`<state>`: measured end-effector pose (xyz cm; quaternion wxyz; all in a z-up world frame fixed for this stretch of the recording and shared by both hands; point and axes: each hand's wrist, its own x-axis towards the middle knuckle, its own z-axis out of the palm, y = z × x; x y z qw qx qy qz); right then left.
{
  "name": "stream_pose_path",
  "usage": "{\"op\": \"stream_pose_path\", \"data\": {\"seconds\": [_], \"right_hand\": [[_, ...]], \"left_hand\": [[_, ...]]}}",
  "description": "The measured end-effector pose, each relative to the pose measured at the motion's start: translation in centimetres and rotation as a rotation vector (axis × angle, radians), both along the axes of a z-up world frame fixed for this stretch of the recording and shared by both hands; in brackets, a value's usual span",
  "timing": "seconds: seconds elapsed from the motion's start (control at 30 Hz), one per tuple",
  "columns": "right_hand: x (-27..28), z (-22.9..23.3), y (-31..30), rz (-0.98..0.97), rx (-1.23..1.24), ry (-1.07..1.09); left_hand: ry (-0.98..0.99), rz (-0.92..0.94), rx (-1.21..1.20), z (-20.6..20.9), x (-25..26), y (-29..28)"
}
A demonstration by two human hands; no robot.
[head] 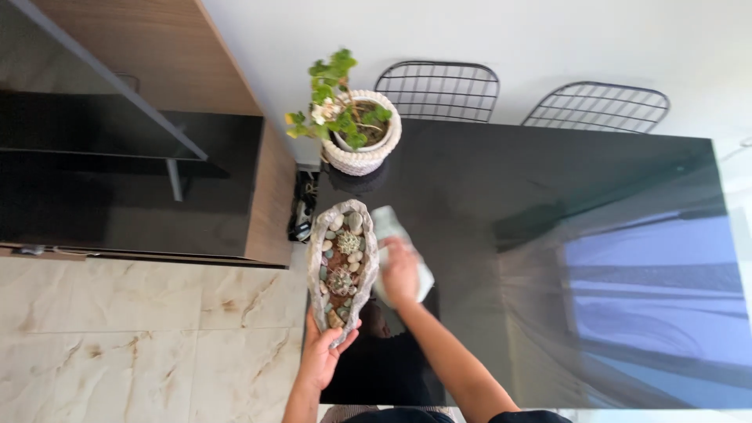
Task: The person is cleaning and wiping a black dining table and decorative items using a spray bottle and a cloth.
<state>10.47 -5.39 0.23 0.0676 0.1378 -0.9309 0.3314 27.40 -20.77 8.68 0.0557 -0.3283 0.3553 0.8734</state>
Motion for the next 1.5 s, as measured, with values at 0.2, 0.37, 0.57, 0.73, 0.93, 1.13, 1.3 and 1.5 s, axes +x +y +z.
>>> {"op": "stream_pose_path", "data": {"seconds": [0.2, 0.37, 0.57, 0.73, 0.93, 1.13, 1.3, 1.5], "right_hand": [[0.3, -5.2, 8.6, 0.590, 0.142, 0.265], [-9.1, -4.1, 26.8, -0.022, 0.249, 0.165], [-4.8, -4.5, 46.7, -0.646, 0.382, 0.112], [2.3, -6.1, 53.2, -0.926, 0.458, 0.209], [5.1, -6.2, 52.1, -0.935, 0.277, -0.021], [4.8, -3.6, 50.8, -0.807, 0.187, -0.053], [5.0, -3.4, 50.6, -0.802, 0.186, -0.061], [5.0, -3.4, 50.5, -0.773, 0.195, -0.031]], "left_hand": [[0.058, -0.121, -0.044, 1.9, -0.6, 3.0], [0.003, -0.201, -0.048, 4.6, -3.5, 9.9], [-0.016, -0.233, -0.028, 2.2, -6.4, 18.9], [0.030, -0.255, -0.013, 0.1, -10.8, 27.1], [0.077, -0.342, 0.006, -2.6, -16.2, 33.3], [0.079, -0.474, -0.029, -3.2, -19.3, 36.2], [0.060, -0.416, 0.023, -5.1, -19.0, 38.6], [0.074, -0.297, 0.063, -6.7, -17.7, 40.7]]}}
